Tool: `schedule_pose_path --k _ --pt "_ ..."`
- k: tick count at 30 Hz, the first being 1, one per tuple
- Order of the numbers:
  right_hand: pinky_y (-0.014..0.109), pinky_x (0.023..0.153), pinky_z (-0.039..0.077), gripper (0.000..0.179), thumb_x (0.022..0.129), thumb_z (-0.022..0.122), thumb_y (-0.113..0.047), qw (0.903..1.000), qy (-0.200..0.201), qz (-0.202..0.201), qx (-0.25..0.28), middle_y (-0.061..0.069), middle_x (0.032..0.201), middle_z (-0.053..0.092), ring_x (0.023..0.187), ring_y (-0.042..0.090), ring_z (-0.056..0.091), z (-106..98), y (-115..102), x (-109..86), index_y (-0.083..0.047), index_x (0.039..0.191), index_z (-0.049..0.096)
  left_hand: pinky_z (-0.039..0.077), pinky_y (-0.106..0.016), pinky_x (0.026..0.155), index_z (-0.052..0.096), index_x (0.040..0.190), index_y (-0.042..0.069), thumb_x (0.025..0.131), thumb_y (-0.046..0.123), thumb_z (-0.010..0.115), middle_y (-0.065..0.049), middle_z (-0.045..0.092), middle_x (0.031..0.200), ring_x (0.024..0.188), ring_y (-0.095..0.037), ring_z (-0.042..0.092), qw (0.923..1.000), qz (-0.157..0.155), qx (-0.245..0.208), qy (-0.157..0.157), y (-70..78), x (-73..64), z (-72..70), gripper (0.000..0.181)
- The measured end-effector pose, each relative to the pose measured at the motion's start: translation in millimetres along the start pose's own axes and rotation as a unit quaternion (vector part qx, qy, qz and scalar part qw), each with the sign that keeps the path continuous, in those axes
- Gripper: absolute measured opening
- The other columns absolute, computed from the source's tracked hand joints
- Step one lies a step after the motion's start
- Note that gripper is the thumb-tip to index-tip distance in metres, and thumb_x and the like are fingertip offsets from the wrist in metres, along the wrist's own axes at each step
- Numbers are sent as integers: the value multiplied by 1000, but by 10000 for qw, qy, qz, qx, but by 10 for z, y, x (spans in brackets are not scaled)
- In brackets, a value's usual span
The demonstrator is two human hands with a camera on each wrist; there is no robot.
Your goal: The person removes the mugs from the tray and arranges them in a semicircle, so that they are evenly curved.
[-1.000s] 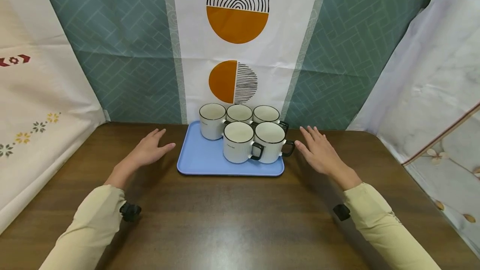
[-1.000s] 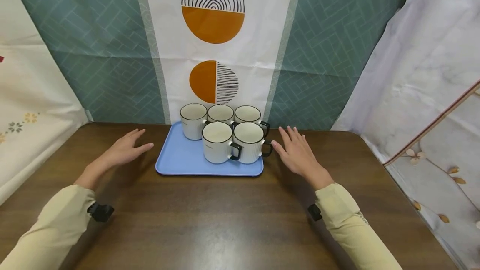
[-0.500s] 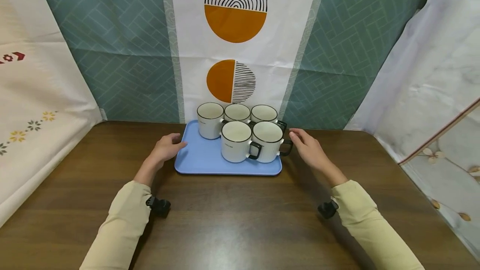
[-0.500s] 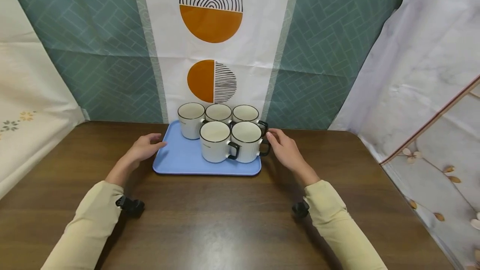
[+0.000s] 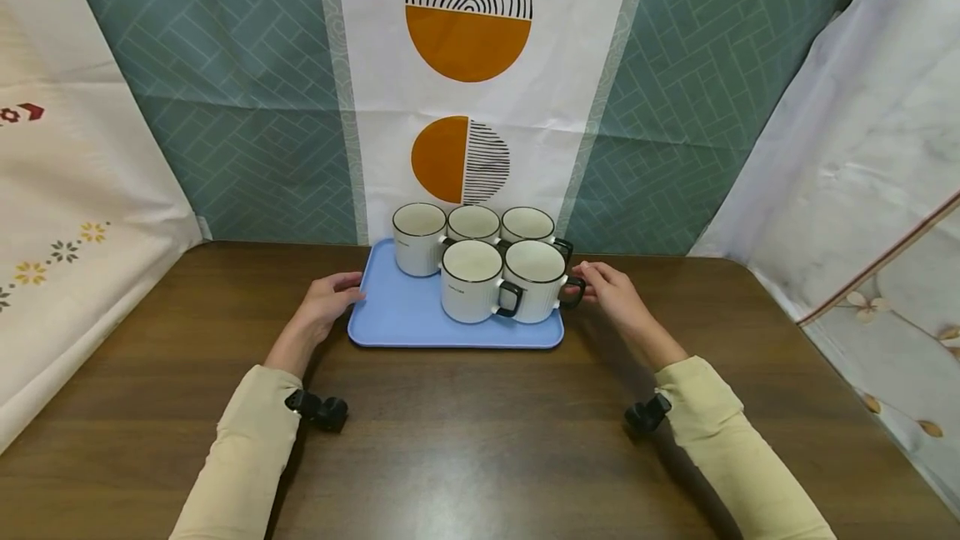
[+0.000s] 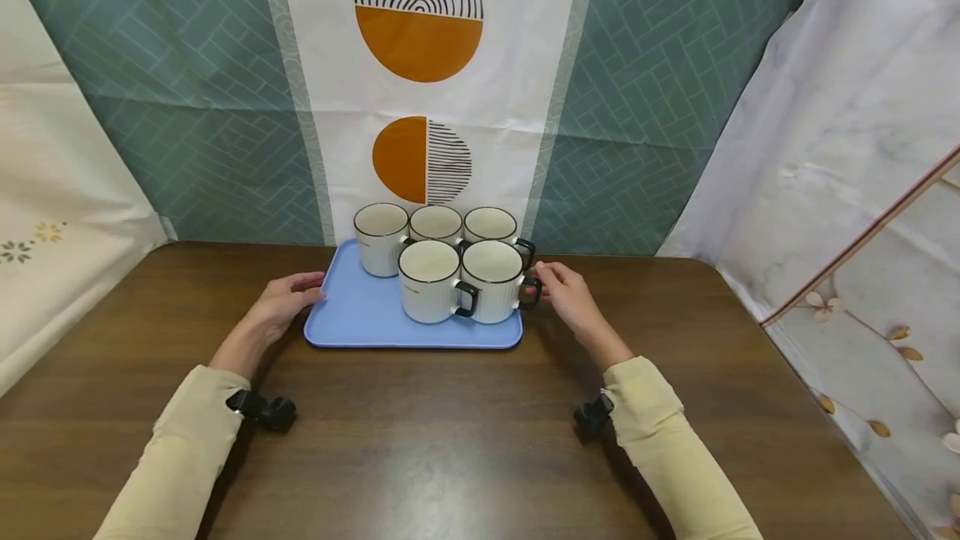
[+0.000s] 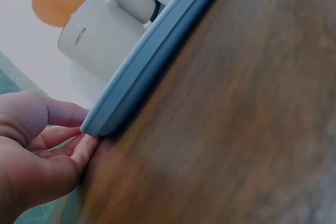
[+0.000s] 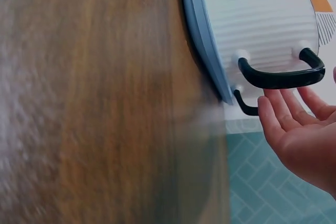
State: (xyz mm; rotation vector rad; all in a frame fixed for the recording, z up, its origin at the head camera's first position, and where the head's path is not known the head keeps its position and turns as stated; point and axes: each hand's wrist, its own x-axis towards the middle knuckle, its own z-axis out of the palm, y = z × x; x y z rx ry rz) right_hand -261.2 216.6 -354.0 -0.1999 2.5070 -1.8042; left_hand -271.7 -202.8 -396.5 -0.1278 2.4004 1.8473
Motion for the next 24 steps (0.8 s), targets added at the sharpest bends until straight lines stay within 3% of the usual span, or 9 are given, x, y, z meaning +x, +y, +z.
schedule_pose_path --k 5,10,13,20,24 --pt "24 82 49 45 104 41 -29 9991 41 57 406 14 101 65 86 8 64 46 39 44 14 117 50 35 -43 106 38 140 -13 95 -2 49 -32 41 139 126 -36 40 9998 -46 58 157 -37 -1 1 48" --pt "24 77 48 44 103 44 -30 9989 14 156 434 -2 80 65 76 5 63 85 58 75 12 111 55 37 -42 104 41 140 -11 94 0 49 -29 43 138 124 -36 41 9994 -35 191 293 -59 8 21 47" --pt "26 78 47 43 104 43 -28 9996 -63 101 263 -2 75 66 73 6 63 93 71 78 12 106 59 36 -43 105 42 139 -10 94 0 49 -29 43 138 124 -36 41 9992 -67 176 356 -46 13 42 47" --pt "28 72 53 48 105 40 -22 9987 -121 -489 81 5 70 65 66 11 64 139 94 99 15 83 62 36 -44 105 42 139 -10 94 1 48 -29 42 139 125 -36 40 9988 -103 227 420 -37 16 32 47" --pt "30 67 51 53 105 42 -27 9983 -325 -456 163 4 63 59 61 13 58 134 137 108 10 71 60 36 -43 105 42 139 -10 95 0 47 -28 42 139 125 -36 40 9989 -118 200 404 -45 14 34 46"
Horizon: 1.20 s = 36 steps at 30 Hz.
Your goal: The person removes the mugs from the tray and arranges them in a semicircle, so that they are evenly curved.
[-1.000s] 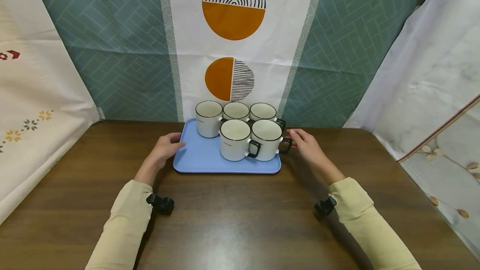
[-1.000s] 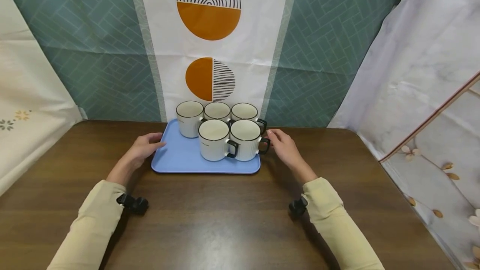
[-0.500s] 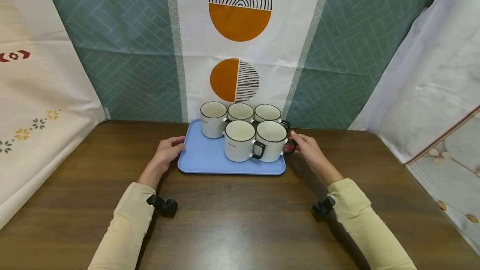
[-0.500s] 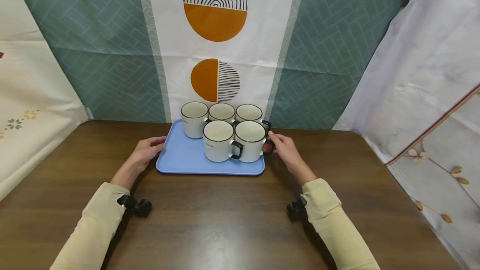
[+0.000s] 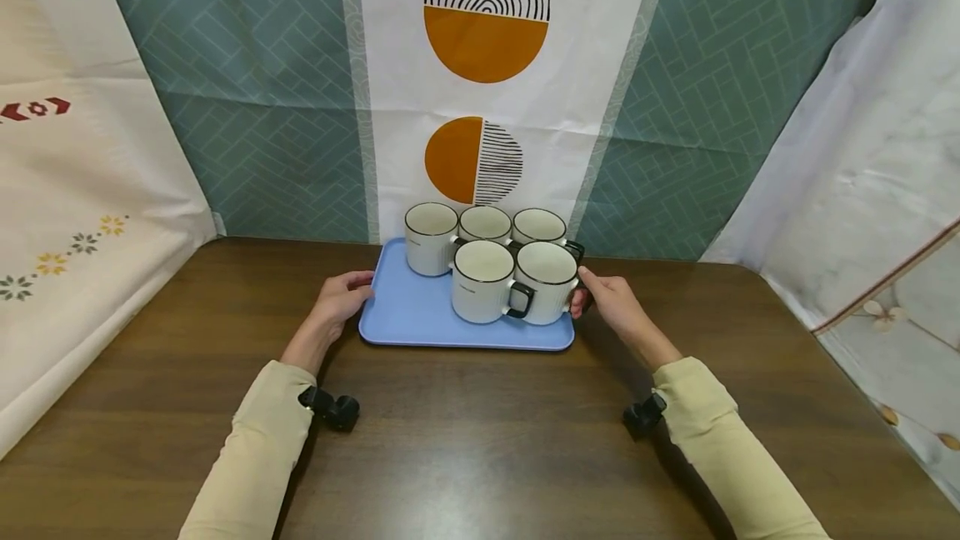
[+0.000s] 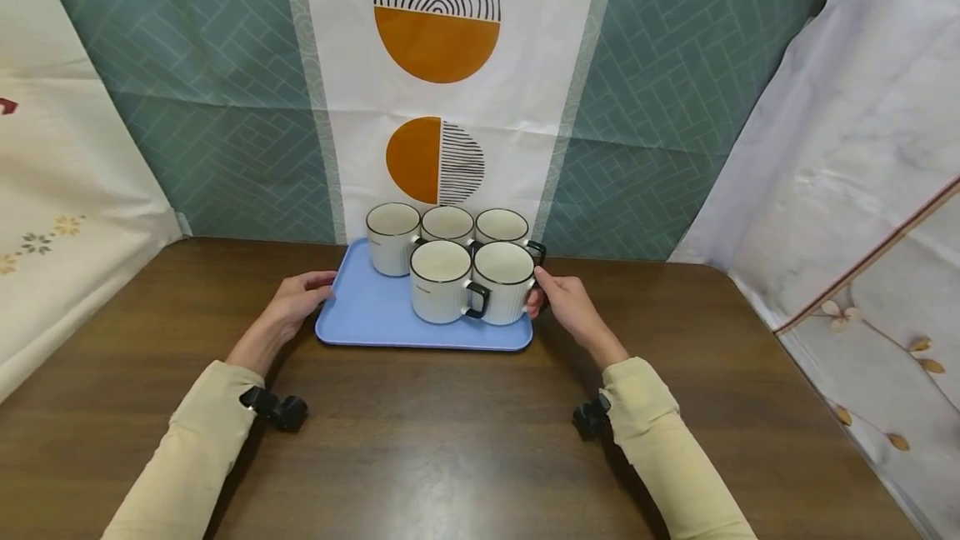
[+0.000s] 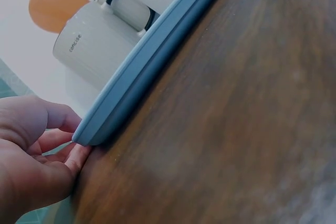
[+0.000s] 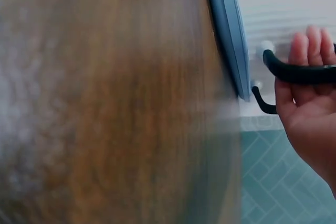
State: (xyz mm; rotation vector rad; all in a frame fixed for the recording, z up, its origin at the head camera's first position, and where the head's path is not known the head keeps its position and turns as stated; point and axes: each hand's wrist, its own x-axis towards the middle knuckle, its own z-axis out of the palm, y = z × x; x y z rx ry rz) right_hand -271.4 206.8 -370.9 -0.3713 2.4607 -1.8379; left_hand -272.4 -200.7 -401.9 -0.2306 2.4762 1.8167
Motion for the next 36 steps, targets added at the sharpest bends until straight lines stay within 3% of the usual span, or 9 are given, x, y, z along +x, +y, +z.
schedule_pose_path --k 6,9,13,24,36 --pt "27 59 40 45 104 43 -26 9986 -515 -11 115 2 60 47 60 13 46 -36 40 -6 -3 67 54 36 -44 106 42 139 -10 94 0 47 -28 41 140 126 -36 40 10000 -27 -18 -15 4 -9 -2 46" --pt "26 58 35 41 104 41 -18 9956 -808 -95 465 3 62 44 61 13 43 -51 35 -11 -5 68 53 35 -44 106 43 139 -8 95 1 48 -27 41 140 126 -36 40 10000 -70 -57 -14 7 -4 -3 46" --pt "24 59 34 37 103 38 -12 9910 -910 -86 981 3 66 42 62 13 40 -39 16 -10 -4 70 51 35 -44 106 43 140 -8 95 1 48 -27 41 140 125 -36 40 10000 -74 -52 -22 12 2 -15 46" --pt "20 56 28 43 100 37 -5 9900 -54 96 1408 -1 60 31 57 10 32 87 23 -13 -9 58 32 35 -43 106 43 140 -7 96 2 48 -27 42 139 125 -35 40 9999 -87 -50 -32 -9 -25 -4 46" --pt "24 57 39 44 95 41 -3 9763 819 8 2002 -5 50 29 47 9 32 189 -37 -49 -10 52 32 37 -43 105 44 139 -9 95 0 49 -28 45 136 122 -34 44 9999 26 -143 -1 -36 -19 -9 45"
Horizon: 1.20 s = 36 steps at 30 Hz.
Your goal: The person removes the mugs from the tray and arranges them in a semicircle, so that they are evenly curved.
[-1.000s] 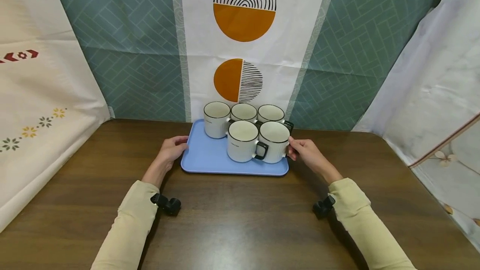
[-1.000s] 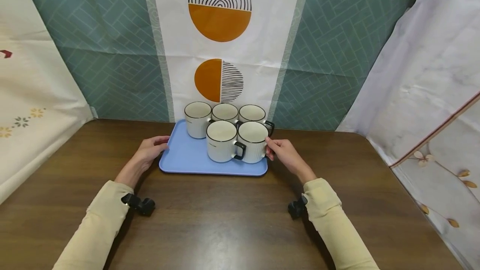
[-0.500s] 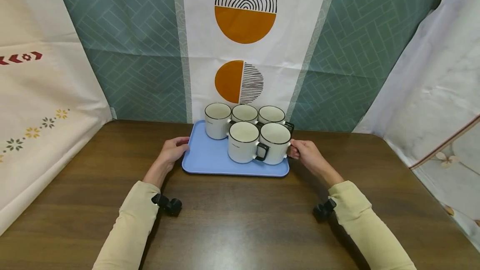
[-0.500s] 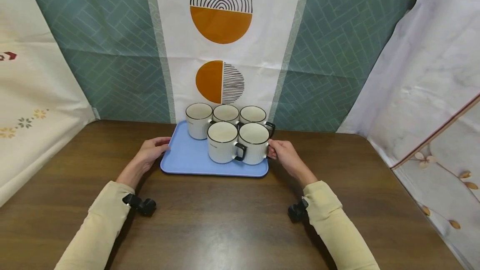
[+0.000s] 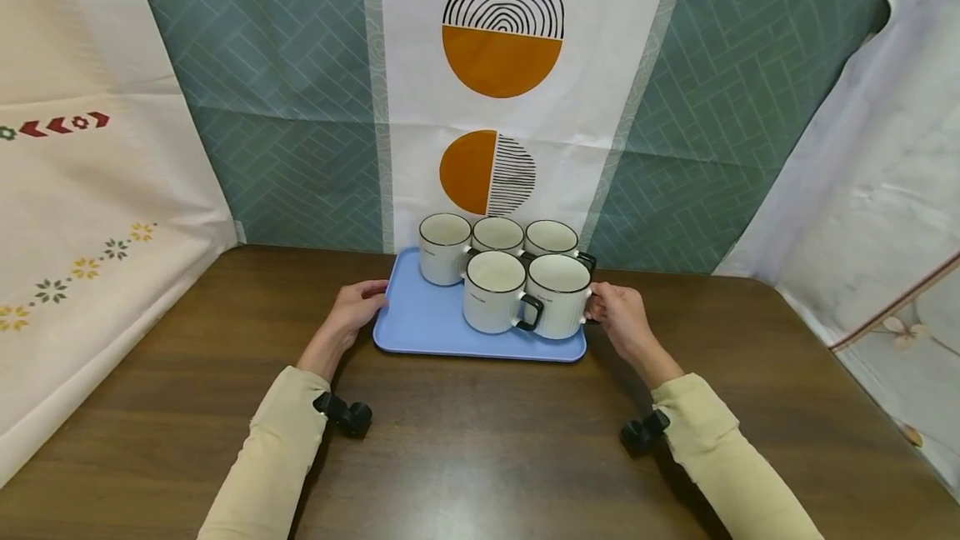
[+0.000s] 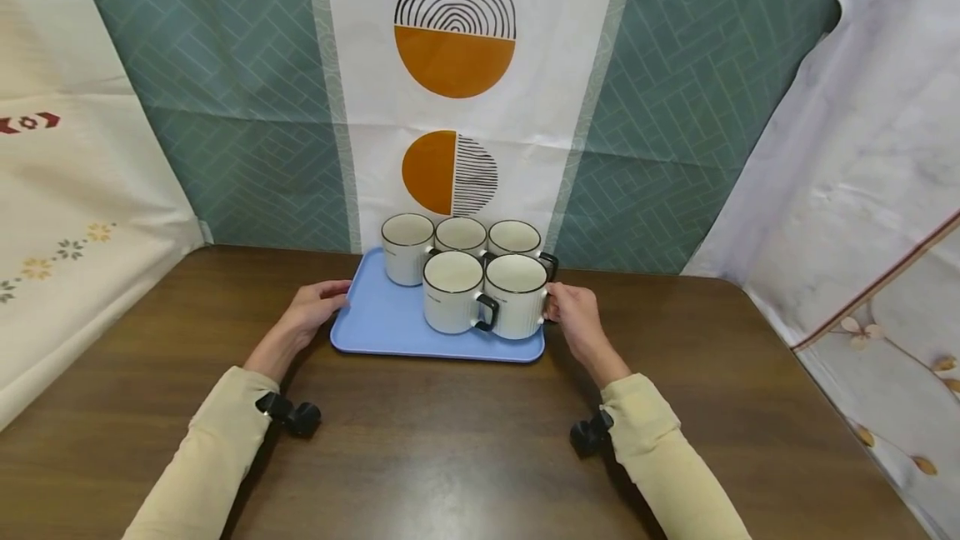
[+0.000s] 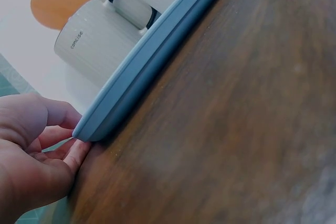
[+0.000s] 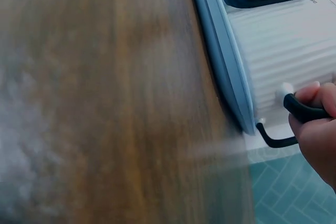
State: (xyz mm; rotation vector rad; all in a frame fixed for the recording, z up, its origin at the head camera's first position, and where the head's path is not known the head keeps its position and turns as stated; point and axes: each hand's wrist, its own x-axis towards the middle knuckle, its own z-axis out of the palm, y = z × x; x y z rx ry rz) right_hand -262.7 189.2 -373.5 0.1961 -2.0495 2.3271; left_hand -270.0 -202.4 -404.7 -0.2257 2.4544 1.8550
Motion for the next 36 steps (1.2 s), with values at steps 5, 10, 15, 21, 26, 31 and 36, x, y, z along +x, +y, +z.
schedule_pose_path --k 5,10,15,21,26,31,36 --pt "24 55 39 43 94 42 -2 9995 211 -241 77 -4 50 30 49 11 34 -17 -78 -50 -8 53 32 36 -44 105 43 139 -10 95 0 49 -29 45 137 122 -35 44 10000 30 -27 -25 9 -5 1 46" --pt "24 55 39 42 94 39 1 9975 255 -512 427 -1 51 25 49 12 32 -31 -247 -52 -5 53 29 36 -44 105 43 139 -9 95 1 49 -28 45 136 122 -34 44 10000 1 -16 -24 22 -4 -7 45" --pt "23 55 38 45 94 36 3 9923 340 -838 843 3 55 18 49 14 24 -35 -462 -14 -7 52 24 37 -44 104 44 138 -9 95 1 49 -27 46 136 121 -35 44 10000 14 13 10 19 -8 -12 45" --pt "22 52 39 46 95 37 1 9805 1046 -1165 1185 -1 51 21 44 11 26 -78 -688 122 -9 50 29 37 -43 104 45 138 -9 95 1 49 -27 47 135 120 -34 44 10000 26 -10 45 1 -7 -15 44" --pt "23 46 35 44 92 38 3 9636 1757 -1346 1501 -1 51 21 42 11 24 -226 -802 256 -8 50 30 38 -43 104 44 138 -9 95 1 49 -28 46 135 120 -34 45 10000 29 1 3 -6 -7 -1 45" --pt "26 43 30 41 89 41 3 9466 2390 -1212 1795 1 53 18 45 13 18 -433 -828 351 -7 51 29 37 -44 105 44 139 -8 96 2 49 -27 45 138 123 -35 43 10000 -54 -17 -20 0 0 -10 45" --pt "25 39 34 37 87 44 3 9359 2862 -803 1890 -1 47 25 39 11 25 -615 -720 409 -7 53 33 36 -44 105 44 139 -8 96 2 49 -27 44 139 124 -36 43 9999 -111 -35 -33 16 -3 -8 45"
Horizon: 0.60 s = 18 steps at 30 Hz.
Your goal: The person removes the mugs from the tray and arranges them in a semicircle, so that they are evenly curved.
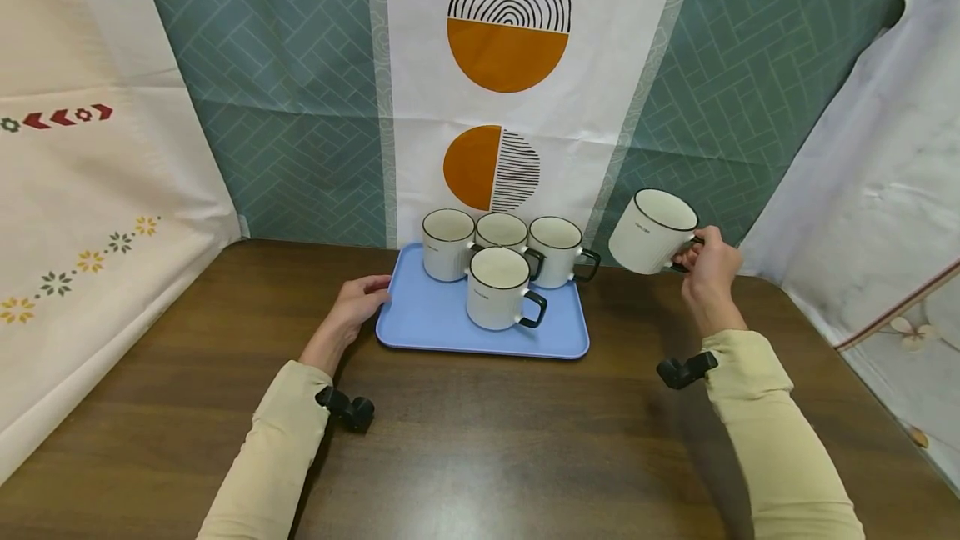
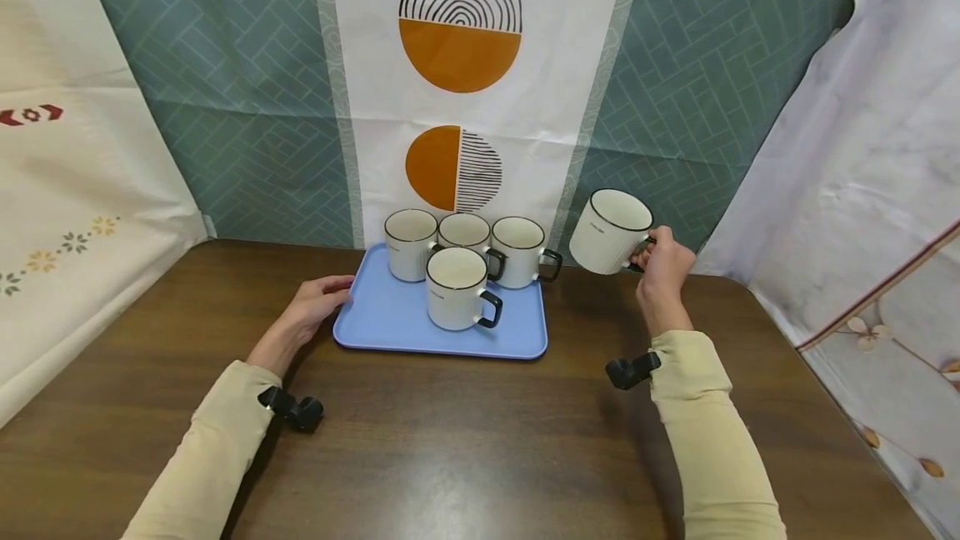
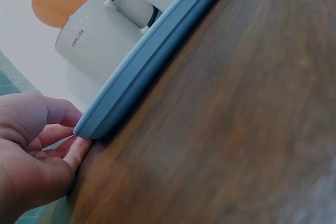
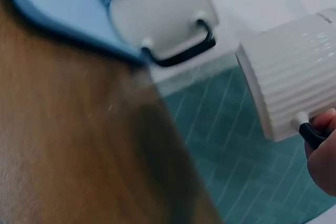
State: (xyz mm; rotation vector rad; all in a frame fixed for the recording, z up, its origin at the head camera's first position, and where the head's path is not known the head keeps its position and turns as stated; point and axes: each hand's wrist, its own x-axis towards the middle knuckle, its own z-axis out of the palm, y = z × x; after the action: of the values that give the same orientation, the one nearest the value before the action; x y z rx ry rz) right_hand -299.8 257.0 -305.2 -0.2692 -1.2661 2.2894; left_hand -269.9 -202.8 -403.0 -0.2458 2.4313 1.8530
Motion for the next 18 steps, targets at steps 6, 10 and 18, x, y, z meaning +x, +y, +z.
schedule_pose_path --k 6,10,18 --pt "25 37 36 34 88 43 4 9988 252 419 -99 -1 45 32 35 11 30 -174 178 117 -6 56 37 36 -44 106 44 139 -8 96 1 48 -27 44 138 124 -36 43 10000 0 -9 -50 2 -5 -6 45" --pt "24 38 38 34 90 43 2 9972 265 560 -414 -1 47 33 36 11 32 -249 283 150 -5 57 40 36 -44 105 43 139 -9 96 1 48 -27 44 138 124 -36 43 10000 52 -3 -51 -1 0 -8 45" --pt "23 41 39 34 90 43 2 9952 168 689 -681 -1 47 34 37 10 33 -330 423 189 -5 56 43 36 -44 106 44 139 -8 97 2 48 -27 44 138 124 -36 43 9999 58 -49 -96 -26 22 -24 44"
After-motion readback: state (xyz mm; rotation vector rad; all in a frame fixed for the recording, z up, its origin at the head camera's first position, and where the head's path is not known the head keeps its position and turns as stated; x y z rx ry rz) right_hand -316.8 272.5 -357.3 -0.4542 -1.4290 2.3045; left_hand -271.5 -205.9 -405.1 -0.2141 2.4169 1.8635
